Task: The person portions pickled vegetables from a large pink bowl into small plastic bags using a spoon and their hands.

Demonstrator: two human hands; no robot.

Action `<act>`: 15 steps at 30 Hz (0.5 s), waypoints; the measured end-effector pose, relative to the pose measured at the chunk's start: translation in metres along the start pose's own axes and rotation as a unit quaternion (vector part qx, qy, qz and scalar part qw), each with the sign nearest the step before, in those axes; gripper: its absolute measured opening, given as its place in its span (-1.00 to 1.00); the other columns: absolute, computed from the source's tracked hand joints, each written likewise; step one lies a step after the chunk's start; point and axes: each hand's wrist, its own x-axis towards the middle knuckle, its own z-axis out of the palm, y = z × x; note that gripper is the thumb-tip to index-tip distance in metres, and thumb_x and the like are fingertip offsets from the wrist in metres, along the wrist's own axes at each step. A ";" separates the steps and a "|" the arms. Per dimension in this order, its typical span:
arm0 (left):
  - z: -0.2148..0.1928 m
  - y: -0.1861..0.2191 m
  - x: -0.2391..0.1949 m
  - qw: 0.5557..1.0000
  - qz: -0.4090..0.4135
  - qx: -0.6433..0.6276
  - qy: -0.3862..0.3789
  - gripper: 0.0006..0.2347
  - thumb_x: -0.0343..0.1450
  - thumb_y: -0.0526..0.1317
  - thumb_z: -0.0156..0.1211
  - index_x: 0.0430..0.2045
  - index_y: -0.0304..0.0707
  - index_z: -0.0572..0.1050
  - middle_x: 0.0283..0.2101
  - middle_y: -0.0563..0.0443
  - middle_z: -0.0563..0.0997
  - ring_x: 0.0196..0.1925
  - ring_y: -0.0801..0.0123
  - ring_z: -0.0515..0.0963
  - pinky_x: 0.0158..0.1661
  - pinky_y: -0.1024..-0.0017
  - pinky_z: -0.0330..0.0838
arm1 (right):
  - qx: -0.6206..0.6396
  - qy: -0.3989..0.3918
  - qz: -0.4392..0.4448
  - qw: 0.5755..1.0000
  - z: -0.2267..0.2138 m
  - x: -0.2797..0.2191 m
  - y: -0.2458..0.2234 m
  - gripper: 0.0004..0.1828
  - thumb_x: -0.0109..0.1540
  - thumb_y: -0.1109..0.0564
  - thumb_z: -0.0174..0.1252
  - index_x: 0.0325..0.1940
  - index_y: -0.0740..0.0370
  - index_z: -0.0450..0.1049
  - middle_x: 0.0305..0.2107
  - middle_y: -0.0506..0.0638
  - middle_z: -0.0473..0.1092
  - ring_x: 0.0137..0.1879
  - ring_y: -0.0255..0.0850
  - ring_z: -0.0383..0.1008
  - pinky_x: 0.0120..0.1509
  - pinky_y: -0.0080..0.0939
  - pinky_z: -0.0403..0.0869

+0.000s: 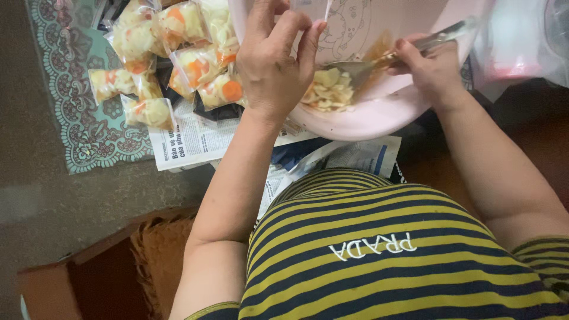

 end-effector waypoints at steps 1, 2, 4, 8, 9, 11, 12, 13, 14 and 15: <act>0.000 0.000 0.001 1.000 0.003 -0.002 0.001 -0.82 0.46 -0.23 0.47 -0.36 -0.22 0.51 -0.07 -0.01 0.52 -0.09 0.21 0.63 -0.21 0.32 0.53 | 0.041 -0.016 0.009 0.999 0.005 0.003 0.000 -0.87 0.48 0.22 0.15 -0.03 0.38 0.50 -0.18 0.13 0.53 -0.09 -0.14 0.63 -0.04 -0.23 0.69; 0.000 0.001 0.001 1.000 -0.001 0.000 -0.003 -0.82 0.45 -0.23 0.47 -0.37 -0.23 0.51 -0.08 -0.01 0.51 -0.10 0.21 0.63 -0.20 0.30 0.52 | 0.082 -0.032 0.017 0.996 0.008 0.005 0.000 -0.87 0.48 0.22 0.15 -0.05 0.38 0.50 -0.17 0.13 0.52 -0.08 -0.14 0.62 -0.04 -0.23 0.68; -0.001 0.001 0.002 1.000 -0.007 0.003 -0.011 -0.82 0.45 -0.23 0.47 -0.38 -0.24 0.52 -0.09 -0.01 0.51 -0.11 0.19 0.62 -0.16 0.26 0.52 | 0.134 -0.023 0.073 0.988 0.013 0.008 0.000 -0.90 0.42 0.22 0.15 -0.04 0.32 0.49 -0.20 0.09 0.52 -0.15 -0.16 0.62 -0.12 -0.26 0.66; 0.000 -0.003 0.003 1.000 -0.004 0.001 -0.029 -0.82 0.45 -0.25 0.45 -0.36 -0.24 0.50 0.08 -0.03 0.50 -0.03 0.21 0.62 -0.08 0.27 0.54 | 0.170 -0.026 0.122 0.978 0.010 0.018 -0.007 -0.86 0.41 0.20 0.15 -0.04 0.35 0.47 -0.22 0.09 0.51 -0.16 -0.17 0.62 -0.16 -0.27 0.66; 0.001 -0.005 0.002 0.999 -0.012 0.005 -0.035 -0.83 0.45 -0.26 0.45 -0.36 -0.25 0.50 0.12 -0.04 0.49 -0.03 0.21 0.62 -0.07 0.27 0.54 | 0.168 -0.022 0.115 0.979 0.007 0.017 -0.011 -0.87 0.42 0.20 0.15 -0.04 0.35 0.47 -0.22 0.08 0.50 -0.16 -0.17 0.62 -0.16 -0.27 0.65; 0.003 -0.008 0.000 0.998 -0.020 0.018 -0.053 -0.84 0.43 -0.27 0.43 -0.36 -0.26 0.50 0.16 -0.07 0.49 -0.01 0.16 0.63 -0.05 0.25 0.54 | 0.162 -0.014 0.100 0.982 -0.003 0.016 -0.019 -0.89 0.44 0.21 0.17 -0.02 0.33 0.47 -0.21 0.06 0.49 -0.16 -0.18 0.60 -0.16 -0.27 0.64; 0.004 -0.010 -0.001 0.997 -0.020 0.027 -0.064 -0.84 0.42 -0.28 0.42 -0.37 -0.27 0.49 0.18 -0.08 0.49 0.01 0.13 0.63 -0.04 0.23 0.54 | 0.145 -0.001 0.081 0.986 -0.010 0.015 -0.026 -0.90 0.44 0.21 0.16 -0.02 0.32 0.47 -0.23 0.06 0.50 -0.18 -0.17 0.61 -0.17 -0.27 0.65; 0.006 -0.013 -0.001 0.996 -0.020 0.036 -0.075 -0.85 0.40 -0.29 0.41 -0.37 -0.29 0.49 0.20 -0.10 0.50 0.02 0.09 0.63 -0.03 0.21 0.54 | 0.127 0.012 0.061 0.990 -0.020 0.014 -0.035 -0.90 0.44 0.21 0.16 -0.03 0.31 0.47 -0.24 0.06 0.50 -0.20 -0.17 0.61 -0.18 -0.26 0.66; 0.008 -0.014 -0.001 0.995 -0.017 0.048 -0.087 -0.87 0.40 -0.29 0.38 -0.36 -0.29 0.50 0.20 -0.12 0.49 0.05 0.05 0.62 -0.01 0.20 0.54 | 0.109 0.024 0.041 0.993 -0.030 0.012 -0.044 -0.91 0.44 0.21 0.15 -0.03 0.30 0.47 -0.25 0.06 0.51 -0.22 -0.16 0.62 -0.19 -0.25 0.67; 0.011 -0.015 -0.002 0.993 -0.013 0.061 -0.098 -0.89 0.40 -0.30 0.35 -0.35 -0.29 0.51 0.21 -0.14 0.49 0.08 0.01 0.62 0.01 0.20 0.54 | 0.050 0.028 -0.004 0.998 -0.039 0.008 -0.053 -0.88 0.48 0.21 0.13 -0.05 0.36 0.46 -0.28 0.09 0.49 -0.24 -0.15 0.60 -0.17 -0.24 0.66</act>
